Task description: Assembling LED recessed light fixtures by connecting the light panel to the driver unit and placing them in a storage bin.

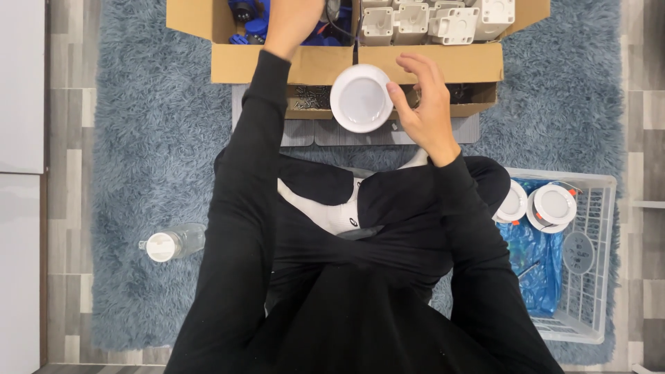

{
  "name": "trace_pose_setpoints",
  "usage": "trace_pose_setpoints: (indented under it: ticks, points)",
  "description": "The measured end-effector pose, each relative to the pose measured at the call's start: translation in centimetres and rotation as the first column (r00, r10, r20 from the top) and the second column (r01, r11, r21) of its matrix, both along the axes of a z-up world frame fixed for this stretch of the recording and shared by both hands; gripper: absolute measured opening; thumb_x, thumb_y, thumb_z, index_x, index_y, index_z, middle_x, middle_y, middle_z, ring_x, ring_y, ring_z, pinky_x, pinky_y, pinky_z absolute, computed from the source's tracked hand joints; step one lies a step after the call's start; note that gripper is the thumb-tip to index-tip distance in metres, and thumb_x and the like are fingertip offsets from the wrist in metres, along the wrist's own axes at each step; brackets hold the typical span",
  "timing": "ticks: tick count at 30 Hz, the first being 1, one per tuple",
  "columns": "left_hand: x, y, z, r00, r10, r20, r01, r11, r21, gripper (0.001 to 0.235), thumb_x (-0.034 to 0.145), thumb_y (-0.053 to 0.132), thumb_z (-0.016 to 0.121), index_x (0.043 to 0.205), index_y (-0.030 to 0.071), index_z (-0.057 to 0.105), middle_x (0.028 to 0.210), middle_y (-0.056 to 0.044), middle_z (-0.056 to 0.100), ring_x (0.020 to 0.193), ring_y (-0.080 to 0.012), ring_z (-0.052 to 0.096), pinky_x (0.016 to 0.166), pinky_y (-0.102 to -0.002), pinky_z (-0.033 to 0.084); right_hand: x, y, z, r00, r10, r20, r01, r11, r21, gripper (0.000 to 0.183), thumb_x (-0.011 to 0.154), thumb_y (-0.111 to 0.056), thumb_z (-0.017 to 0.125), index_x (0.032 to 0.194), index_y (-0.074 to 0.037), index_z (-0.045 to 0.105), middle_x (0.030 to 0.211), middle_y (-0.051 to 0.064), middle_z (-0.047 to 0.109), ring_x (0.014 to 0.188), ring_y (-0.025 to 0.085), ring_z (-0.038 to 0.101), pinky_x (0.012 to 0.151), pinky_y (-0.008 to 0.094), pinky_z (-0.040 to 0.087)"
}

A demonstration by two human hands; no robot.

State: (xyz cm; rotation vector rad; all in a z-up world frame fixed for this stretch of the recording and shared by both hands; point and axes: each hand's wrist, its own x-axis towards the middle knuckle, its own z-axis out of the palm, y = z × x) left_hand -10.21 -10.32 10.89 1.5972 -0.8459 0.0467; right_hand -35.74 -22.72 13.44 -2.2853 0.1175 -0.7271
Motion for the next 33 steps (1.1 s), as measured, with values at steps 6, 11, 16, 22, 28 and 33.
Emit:
trace_pose_setpoints:
  ticks: [6,11,16,22,28,33]
  points:
    - [-2.2,5.1,0.7,0.977,-0.086,-0.195,0.048,0.98,-0.192,0.022,0.108,0.016,0.071,0.119,-0.003,0.074,0.097,-0.012,0.079,0.07,-0.0144,0.072,0.056,-0.025,0.06,1.1,0.4,-2.7,0.981,0.132,-0.141,-0.164,0.956,-0.242,0.034,0.101,-0.022,0.086,0.127,-0.002,0.078,0.139,0.013,0.065,0.123,0.031,0.062,0.107,0.042,0.051]
    - [-6.6,11.2,-4.2,0.812,-0.296,-0.503,0.087,0.913,-0.398,0.016,0.112,0.006,0.069,0.125,-0.001,0.068,0.109,-0.013,0.073,0.087,-0.0211,0.068,0.076,-0.035,0.057,-0.4,0.2,-3.2,0.985,0.17,0.003,-0.169,0.982,-0.079,0.021,0.101,0.007,0.084,0.121,0.007,0.078,0.14,0.016,0.07,0.118,0.036,0.07,0.1,0.043,0.058]
    - [-10.3,17.6,-4.0,0.573,-0.466,-0.674,0.063,0.846,-0.53,0.031,0.12,0.0,0.06,0.15,0.006,0.055,0.133,-0.014,0.069,0.109,-0.0228,0.066,0.094,-0.038,0.056,-3.6,0.2,-4.1,0.99,0.133,0.045,-0.135,0.989,0.056,0.015,0.103,0.017,0.079,0.117,0.015,0.074,0.121,0.023,0.069,0.103,0.036,0.069,0.092,0.043,0.057]
    - [-14.2,22.5,-4.8,0.474,-0.531,-0.702,0.202,0.842,-0.5,0.068,0.109,0.004,0.06,0.173,0.005,0.04,0.163,-0.017,0.059,0.145,-0.0244,0.059,0.129,-0.033,0.045,-9.8,-0.2,-7.4,0.963,0.196,-0.183,-0.157,0.965,0.208,0.001,0.101,0.016,0.078,0.101,0.015,0.077,0.11,0.021,0.077,0.094,0.032,0.068,0.089,0.038,0.053]
    - [-17.3,25.1,-9.8,0.356,-0.501,-0.789,0.648,0.741,-0.178,0.064,0.093,0.003,0.065,0.154,0.003,0.049,0.146,-0.011,0.056,0.109,-0.0166,0.062,0.092,-0.026,0.05,-9.5,-0.6,-15.4,0.831,0.171,-0.53,-0.241,0.968,-0.065,0.022,0.108,-0.013,0.078,0.112,0.009,0.077,0.109,0.019,0.077,0.093,0.036,0.07,0.086,0.041,0.056]
    - [-22.1,25.3,-15.4,0.45,-0.377,-0.81,0.853,0.45,0.265,0.052,0.093,0.011,0.067,0.144,0.009,0.057,0.088,-0.002,0.061,0.068,-0.0136,0.052,0.061,-0.027,0.045,-5.7,1.7,-28.1,0.728,0.087,-0.68,-0.297,0.934,-0.199,0.039,0.101,-0.031,0.079,0.116,0.005,0.079,0.111,0.025,0.076,0.091,0.045,0.075,0.081,0.05,0.061]
